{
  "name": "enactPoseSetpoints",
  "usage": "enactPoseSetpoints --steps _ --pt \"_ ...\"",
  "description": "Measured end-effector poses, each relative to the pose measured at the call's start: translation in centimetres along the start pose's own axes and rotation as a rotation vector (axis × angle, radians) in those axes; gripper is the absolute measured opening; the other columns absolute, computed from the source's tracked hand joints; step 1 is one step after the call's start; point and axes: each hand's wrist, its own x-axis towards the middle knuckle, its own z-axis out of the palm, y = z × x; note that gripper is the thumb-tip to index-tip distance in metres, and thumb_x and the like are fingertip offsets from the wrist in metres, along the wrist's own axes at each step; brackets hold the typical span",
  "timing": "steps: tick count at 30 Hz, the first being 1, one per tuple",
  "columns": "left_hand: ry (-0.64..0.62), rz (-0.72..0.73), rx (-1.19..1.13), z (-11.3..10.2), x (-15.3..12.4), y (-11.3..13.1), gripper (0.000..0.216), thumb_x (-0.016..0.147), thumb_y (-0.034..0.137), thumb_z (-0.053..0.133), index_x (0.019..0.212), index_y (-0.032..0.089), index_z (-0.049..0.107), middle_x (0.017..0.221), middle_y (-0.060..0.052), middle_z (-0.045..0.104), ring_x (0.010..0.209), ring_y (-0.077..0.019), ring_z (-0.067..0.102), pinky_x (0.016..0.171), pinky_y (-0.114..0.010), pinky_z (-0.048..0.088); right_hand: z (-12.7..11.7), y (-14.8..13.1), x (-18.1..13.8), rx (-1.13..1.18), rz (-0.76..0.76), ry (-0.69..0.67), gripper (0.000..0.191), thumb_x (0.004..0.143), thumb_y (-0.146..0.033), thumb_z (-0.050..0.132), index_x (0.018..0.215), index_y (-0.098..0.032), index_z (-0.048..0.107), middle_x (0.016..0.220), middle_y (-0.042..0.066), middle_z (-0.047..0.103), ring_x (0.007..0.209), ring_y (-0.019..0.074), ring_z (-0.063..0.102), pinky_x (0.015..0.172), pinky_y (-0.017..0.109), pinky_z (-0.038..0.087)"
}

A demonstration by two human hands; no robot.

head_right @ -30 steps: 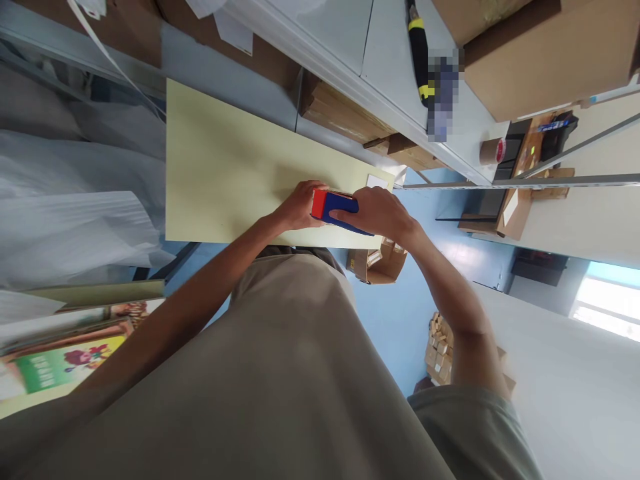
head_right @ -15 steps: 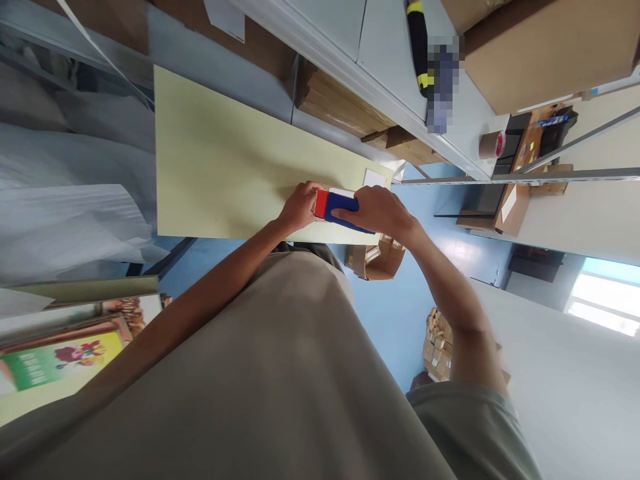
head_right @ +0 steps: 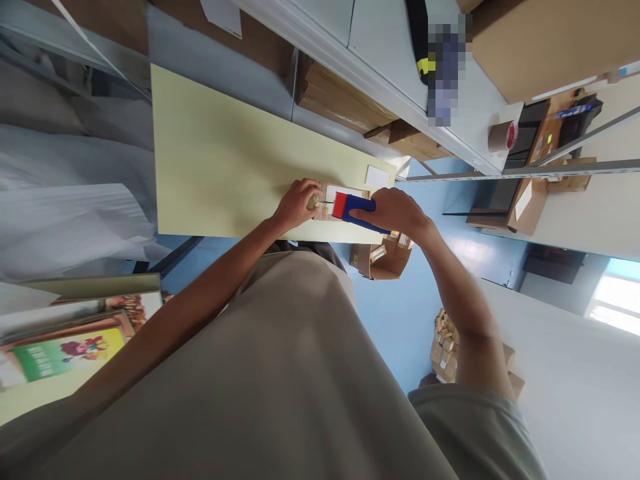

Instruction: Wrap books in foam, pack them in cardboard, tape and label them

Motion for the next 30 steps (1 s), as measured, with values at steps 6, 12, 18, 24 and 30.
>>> enactPoseSetpoints --steps 6,12,18,24,30 --pt "-0.006 -0.011 0.025 -0.4 -0.9 1.2 0.05 0.088 0.014 0.071 0.136 0.024 0.07 0.153 -0.013 0.066 0.146 -0.0342 0.059 0.131 -0.052 0.046 2.1 3.3 2.3 0.004 0.0 -0.052 0.075 0.101 -0.088 0.056 0.097 -0.016 0.079 0.086 0.017 0.08 0.083 0.0314 0.076 0.072 0.036 0.048" --pt "0.055 -0.114 0.091 -0.2 -1.6 2.5 0.049 0.093 0.018 0.075 0.141 0.027 0.069 0.158 -0.013 0.064 0.151 -0.0355 0.058 0.132 -0.055 0.046 4.1 5.8 5.9 0.056 -0.068 -0.066 0.075 0.099 -0.085 0.064 0.104 -0.013 0.081 0.088 0.02 0.082 0.085 0.0321 0.077 0.073 0.036 0.051" --pt "0.316 -0.408 0.035 2.2 -2.7 3.2 0.03 0.092 0.025 0.085 0.116 0.026 0.068 0.128 -0.011 0.072 0.118 -0.0281 0.075 0.111 -0.046 0.063 7.6 8.4 9.4 0.155 -0.201 -0.03 0.067 0.1 -0.079 0.068 0.112 -0.014 0.082 0.091 0.018 0.083 0.092 0.0328 0.079 0.078 0.036 0.055" --pt "0.461 -0.565 0.08 4.4 -3.1 4.8 0.021 0.096 0.031 0.081 0.107 0.026 0.065 0.119 -0.009 0.075 0.114 -0.025 0.076 0.11 -0.042 0.065 10.1 9.9 11.1 0.227 -0.309 0.026 0.065 0.101 -0.073 0.067 0.126 -0.014 0.079 0.107 0.021 0.083 0.107 0.037 0.078 0.085 0.038 0.056" --pt "0.46 -0.597 0.212 4.7 -3.2 5.4 0.021 0.1 0.033 0.076 0.118 0.027 0.07 0.13 -0.011 0.077 0.119 -0.0275 0.074 0.099 -0.039 0.065 10.3 10.1 11.3 0.272 -0.336 0.029 0.065 0.103 -0.07 0.067 0.134 -0.013 0.074 0.113 0.023 0.082 0.11 0.0386 0.077 0.09 0.04 0.057"
